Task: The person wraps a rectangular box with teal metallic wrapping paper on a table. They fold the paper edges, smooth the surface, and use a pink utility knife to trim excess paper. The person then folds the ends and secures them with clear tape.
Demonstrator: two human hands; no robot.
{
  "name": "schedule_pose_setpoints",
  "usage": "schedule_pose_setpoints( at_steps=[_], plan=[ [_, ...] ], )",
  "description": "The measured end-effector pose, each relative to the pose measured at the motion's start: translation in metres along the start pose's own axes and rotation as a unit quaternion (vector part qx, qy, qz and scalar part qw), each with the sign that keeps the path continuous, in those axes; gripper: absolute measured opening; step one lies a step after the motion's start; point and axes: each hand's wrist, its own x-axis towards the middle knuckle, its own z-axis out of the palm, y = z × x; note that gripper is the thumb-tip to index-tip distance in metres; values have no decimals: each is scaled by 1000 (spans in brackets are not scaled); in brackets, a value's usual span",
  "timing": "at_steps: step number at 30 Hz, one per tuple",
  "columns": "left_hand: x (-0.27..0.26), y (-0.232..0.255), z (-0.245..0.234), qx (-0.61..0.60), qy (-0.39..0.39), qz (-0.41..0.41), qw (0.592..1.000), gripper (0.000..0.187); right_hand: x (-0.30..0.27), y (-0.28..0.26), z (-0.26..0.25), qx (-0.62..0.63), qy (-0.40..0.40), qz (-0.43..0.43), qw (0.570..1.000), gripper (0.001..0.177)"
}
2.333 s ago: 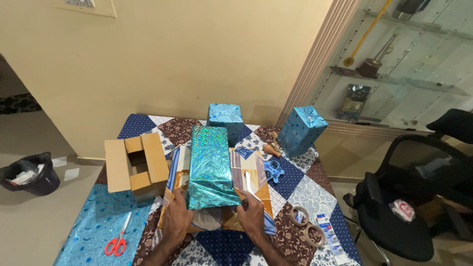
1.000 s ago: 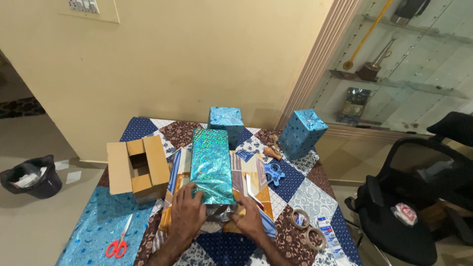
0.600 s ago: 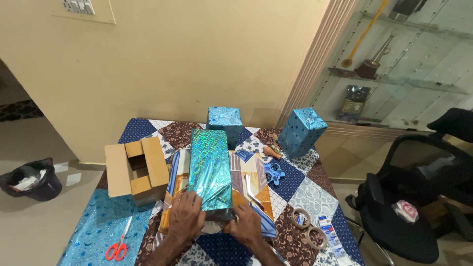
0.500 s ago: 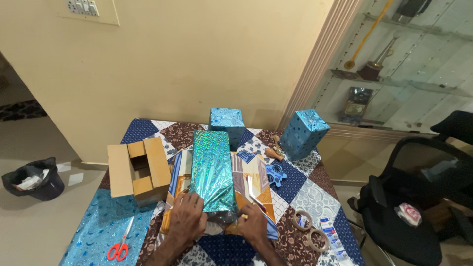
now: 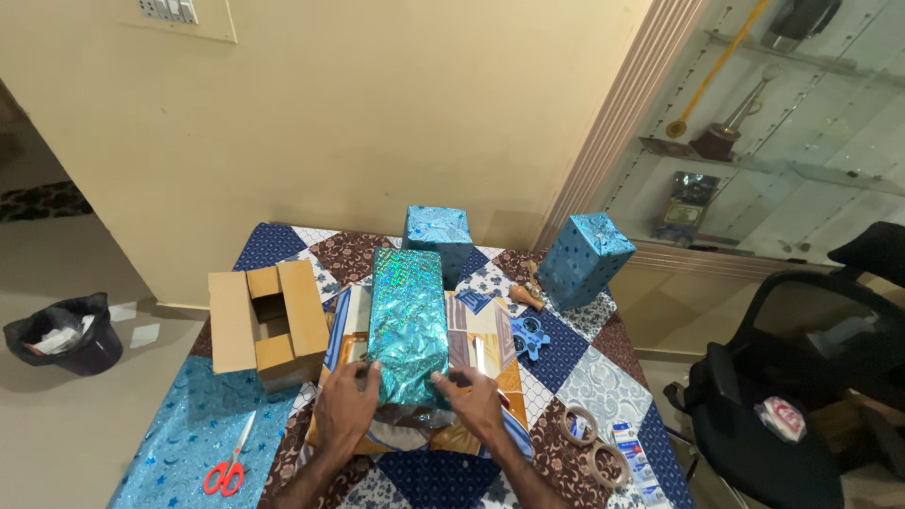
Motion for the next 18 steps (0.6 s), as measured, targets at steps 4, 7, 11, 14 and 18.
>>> schedule_pose_setpoints(
  at_steps=[4,7,11,14,18],
  plan=[
    [1,-8,12,-38,2,-13,999,31,10,6,16,62,15,31,997,30],
    [5,-13,19,-57,-12,-41,997,29,16,13,18,101,40,9,994,24],
    [10,-16,22,-67,-7,-26,997,43,16,9,10,88,9,12,996,27],
    [9,-14,25,-64,12,21,998,51,13,3,6,117,-14,31,993,29],
    [14,-11,22,-30,-43,-35,998,55,20,3,12,148,-60,43,986,19]
  ],
)
